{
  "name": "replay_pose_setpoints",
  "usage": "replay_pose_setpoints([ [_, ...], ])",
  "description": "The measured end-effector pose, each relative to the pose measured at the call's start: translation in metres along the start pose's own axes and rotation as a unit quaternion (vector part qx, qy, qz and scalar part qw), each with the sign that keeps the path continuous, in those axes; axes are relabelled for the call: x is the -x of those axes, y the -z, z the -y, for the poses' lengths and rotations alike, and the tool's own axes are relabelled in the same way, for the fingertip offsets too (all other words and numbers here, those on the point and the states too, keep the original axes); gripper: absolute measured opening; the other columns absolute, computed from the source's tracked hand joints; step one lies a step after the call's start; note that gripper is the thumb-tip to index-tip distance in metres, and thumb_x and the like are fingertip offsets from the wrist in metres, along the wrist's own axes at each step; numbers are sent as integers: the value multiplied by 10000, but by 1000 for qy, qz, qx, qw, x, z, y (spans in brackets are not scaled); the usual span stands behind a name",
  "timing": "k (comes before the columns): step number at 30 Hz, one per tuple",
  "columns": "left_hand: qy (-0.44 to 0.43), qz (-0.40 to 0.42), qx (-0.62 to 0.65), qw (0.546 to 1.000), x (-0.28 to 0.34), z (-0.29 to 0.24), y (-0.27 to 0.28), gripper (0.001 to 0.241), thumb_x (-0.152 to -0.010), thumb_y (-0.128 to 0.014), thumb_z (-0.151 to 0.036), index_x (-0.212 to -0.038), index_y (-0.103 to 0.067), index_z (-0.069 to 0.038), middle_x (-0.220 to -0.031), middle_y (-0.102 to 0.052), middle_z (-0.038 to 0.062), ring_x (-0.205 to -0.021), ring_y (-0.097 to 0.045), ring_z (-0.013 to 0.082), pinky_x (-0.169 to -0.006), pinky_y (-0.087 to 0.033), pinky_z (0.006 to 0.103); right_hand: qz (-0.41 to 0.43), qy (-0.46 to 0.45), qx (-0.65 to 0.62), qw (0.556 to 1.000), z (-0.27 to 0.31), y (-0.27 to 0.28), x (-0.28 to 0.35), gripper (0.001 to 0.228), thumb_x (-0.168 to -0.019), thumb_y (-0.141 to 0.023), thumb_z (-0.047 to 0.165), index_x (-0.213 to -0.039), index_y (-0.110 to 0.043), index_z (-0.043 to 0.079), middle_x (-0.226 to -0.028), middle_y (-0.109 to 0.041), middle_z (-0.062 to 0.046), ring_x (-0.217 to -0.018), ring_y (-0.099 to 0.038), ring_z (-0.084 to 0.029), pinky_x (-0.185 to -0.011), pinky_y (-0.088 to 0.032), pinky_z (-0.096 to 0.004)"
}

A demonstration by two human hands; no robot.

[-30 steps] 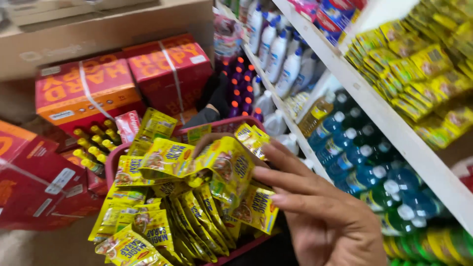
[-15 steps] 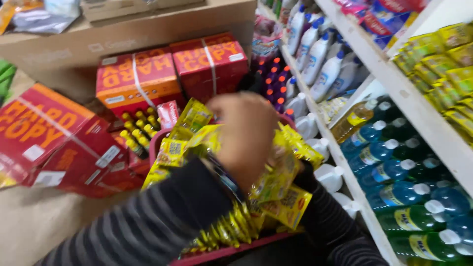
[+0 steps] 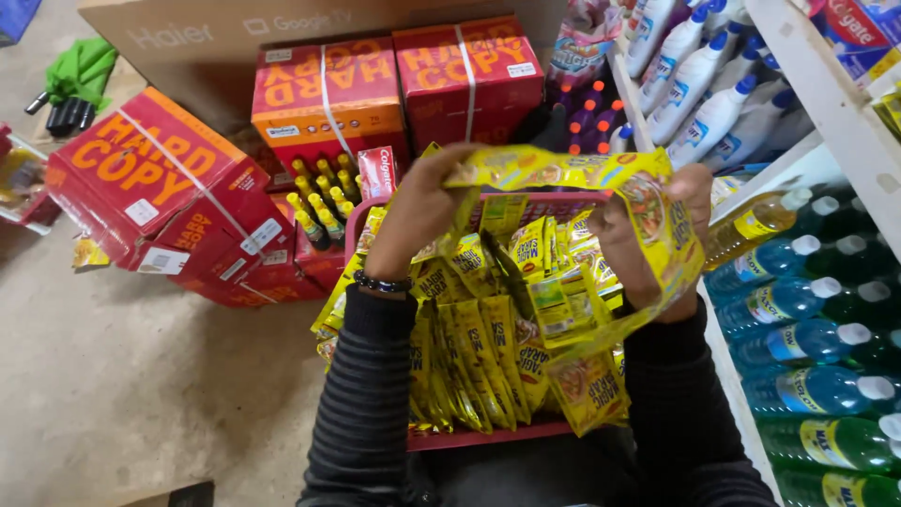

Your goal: Sort seasoning sachets from a basket and stock them onto a store shelf.

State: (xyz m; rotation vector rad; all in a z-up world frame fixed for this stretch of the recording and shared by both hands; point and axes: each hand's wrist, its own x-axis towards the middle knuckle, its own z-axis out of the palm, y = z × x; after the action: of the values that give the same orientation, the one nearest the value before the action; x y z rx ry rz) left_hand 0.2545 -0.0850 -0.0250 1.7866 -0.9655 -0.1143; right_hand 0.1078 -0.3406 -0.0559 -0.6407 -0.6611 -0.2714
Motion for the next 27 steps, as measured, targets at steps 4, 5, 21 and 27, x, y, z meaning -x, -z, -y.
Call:
replay_pose_setpoints([
  [4, -27, -185, 295, 937, -3, -20, 10, 477, -939, -532, 52, -1401, -629, -8, -1275, -741, 82, -1159, -692, 159, -1016, -552, 287, -148, -44, 97, 983, -12, -48, -25, 255, -1096, -469, 230, -1308, -603, 186, -1297, -694, -183, -1097, -690, -324, -852, -584, -438],
  [5, -50, -236, 317, 917, -3, -35, 12, 491, -954, -469, 47, -1413, -635, -7, -1297, -740, 66, -1187, -694, 166, -1044, -548, 288, -201, -76, 139, 967, -14, -66, -33, 421, -1043, -491, 157, -1441, -592, 250, -1270, -697, -180, -1037, -695, -308, -879, -587, -447],
  [21, -176, -105, -194, 959, 29, -35, -48, 751, -757, -821, -122, -1440, -513, -75, -1288, -607, 143, -1173, -592, 345, -982, -454, 471, -167, -91, 240, 952, -24, -1, -13, 330, -1018, -619, -24, -1322, -548, 84, -1101, -681, -84, -1026, -678, -180, -933, -559, -328],
  [27, -69, -172, -312, 932, 34, -8, -27, 572, -787, -766, 5, -1325, -645, -145, -1248, -716, 74, -1213, -648, 278, -1034, -431, 508, -168, 28, 138, 976, -10, 14, 2, 371, -1064, -576, 95, -1431, -523, 104, -1137, -680, -79, -1061, -706, -210, -972, -594, -382],
])
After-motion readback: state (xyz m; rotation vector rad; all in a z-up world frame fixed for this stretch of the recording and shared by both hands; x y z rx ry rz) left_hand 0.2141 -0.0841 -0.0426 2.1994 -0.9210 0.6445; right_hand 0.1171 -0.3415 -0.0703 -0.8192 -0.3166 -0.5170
